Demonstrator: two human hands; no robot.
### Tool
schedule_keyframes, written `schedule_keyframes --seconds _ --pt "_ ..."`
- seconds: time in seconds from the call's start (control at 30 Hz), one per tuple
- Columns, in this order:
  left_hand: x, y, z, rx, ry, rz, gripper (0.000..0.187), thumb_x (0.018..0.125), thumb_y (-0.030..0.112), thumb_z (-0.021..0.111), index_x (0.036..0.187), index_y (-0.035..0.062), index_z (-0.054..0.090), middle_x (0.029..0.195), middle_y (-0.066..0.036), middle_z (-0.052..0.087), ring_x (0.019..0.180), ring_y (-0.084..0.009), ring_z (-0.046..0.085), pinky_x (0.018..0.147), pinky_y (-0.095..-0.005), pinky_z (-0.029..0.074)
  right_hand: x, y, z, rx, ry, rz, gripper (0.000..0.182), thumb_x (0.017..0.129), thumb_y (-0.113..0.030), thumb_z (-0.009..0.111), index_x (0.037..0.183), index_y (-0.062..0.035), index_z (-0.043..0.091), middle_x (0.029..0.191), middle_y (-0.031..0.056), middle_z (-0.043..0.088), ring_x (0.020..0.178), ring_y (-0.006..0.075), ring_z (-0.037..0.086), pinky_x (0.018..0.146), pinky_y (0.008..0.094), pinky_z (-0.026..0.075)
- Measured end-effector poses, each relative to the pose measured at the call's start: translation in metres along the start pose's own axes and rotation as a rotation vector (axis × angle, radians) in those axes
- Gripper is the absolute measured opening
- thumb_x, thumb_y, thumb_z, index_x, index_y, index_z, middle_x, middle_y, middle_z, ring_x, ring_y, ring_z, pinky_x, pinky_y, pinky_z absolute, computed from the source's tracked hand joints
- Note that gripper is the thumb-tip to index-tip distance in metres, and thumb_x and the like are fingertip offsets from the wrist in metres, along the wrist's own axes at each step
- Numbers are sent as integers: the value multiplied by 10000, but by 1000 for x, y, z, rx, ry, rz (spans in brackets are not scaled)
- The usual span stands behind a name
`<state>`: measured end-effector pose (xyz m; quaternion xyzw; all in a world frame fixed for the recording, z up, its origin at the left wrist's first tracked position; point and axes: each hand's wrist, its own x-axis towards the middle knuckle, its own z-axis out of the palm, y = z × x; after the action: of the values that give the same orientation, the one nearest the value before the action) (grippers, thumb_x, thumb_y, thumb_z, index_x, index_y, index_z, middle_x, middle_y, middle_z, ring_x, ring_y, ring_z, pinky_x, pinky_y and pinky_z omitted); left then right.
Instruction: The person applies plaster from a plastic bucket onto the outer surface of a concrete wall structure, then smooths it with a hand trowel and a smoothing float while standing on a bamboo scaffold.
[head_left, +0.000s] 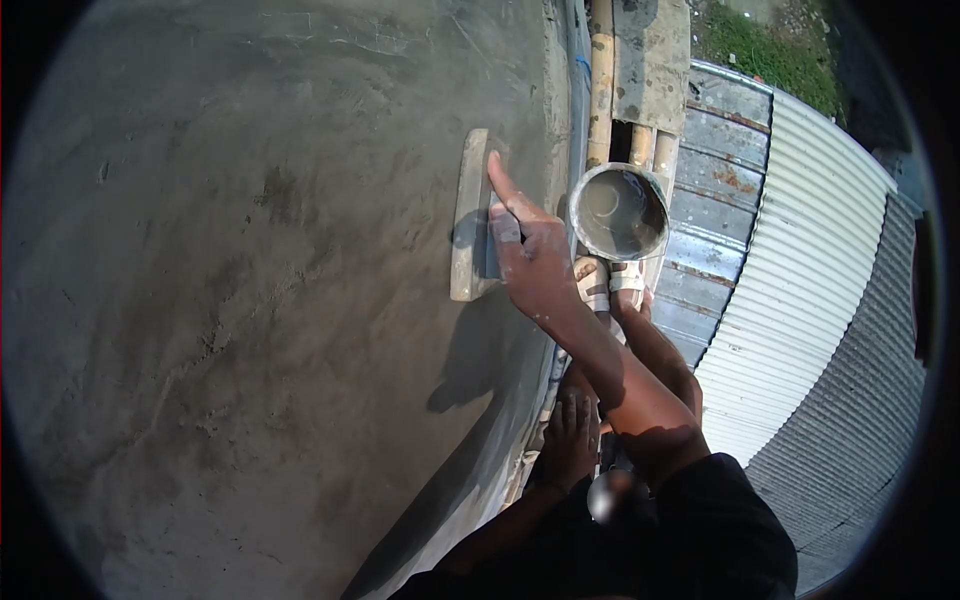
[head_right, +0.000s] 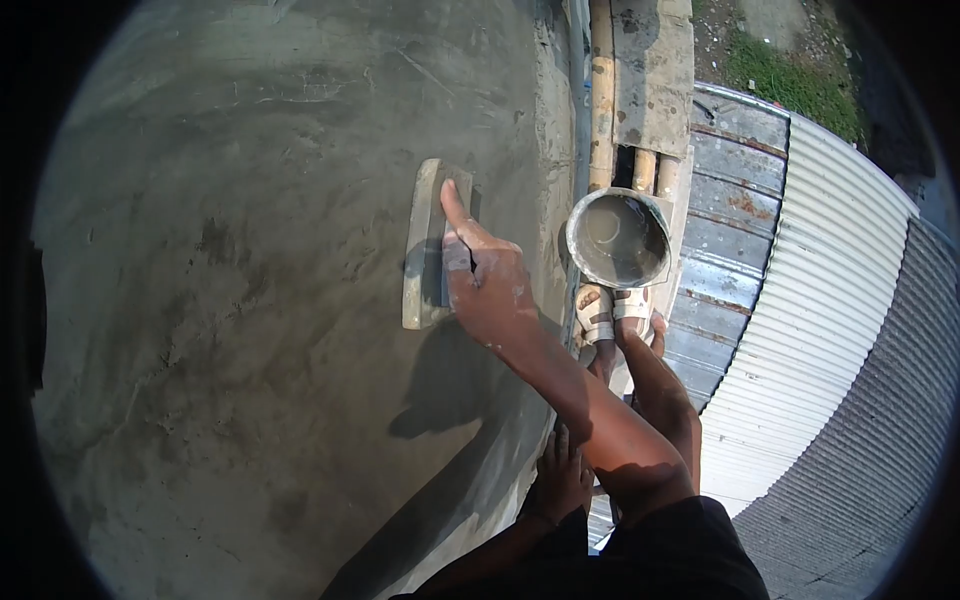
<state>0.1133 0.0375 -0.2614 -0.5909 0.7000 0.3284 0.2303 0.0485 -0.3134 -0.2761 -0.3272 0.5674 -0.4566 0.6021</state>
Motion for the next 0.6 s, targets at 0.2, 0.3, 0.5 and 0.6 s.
schedule_keyframes --seconds 0.2,0.3,0.5,0.6 --pt "-8 1 4 -25 -27 -24 661 850 292 560 1438 37 398 1473 -241 357 1329 -424 365 1022 -530 376 19 15 1 -14 64 -56 529 903 -48 452 1432 -44 443 1056 234 667 972 298 669 916 310 462" --pt "0 -1 8 0 -39 -26 657 854 287 563 1439 37 396 1460 -244 373 1324 -422 373 1021 -523 379 -35 -4 11 -64 31 -108 518 913 -51 465 1431 -58 446 824 177 610 744 225 555 764 296 458" --pt "-1 2 0 -36 -7 3 627 814 259 613 1371 11 466 1458 -251 369 1325 -429 367 998 -527 384 1 -3 0 -12 -12 90 523 926 -102 448 1446 -50 421 827 162 621 740 248 595 821 284 463" --pt "-2 -4 12 -221 0 -15 643 799 257 628 1373 12 473 1458 -254 369 1326 -432 364 991 -525 391 -51 6 21 -103 104 -346 483 946 -107 466 1423 -42 445 719 127 552 623 177 444 661 282 451"
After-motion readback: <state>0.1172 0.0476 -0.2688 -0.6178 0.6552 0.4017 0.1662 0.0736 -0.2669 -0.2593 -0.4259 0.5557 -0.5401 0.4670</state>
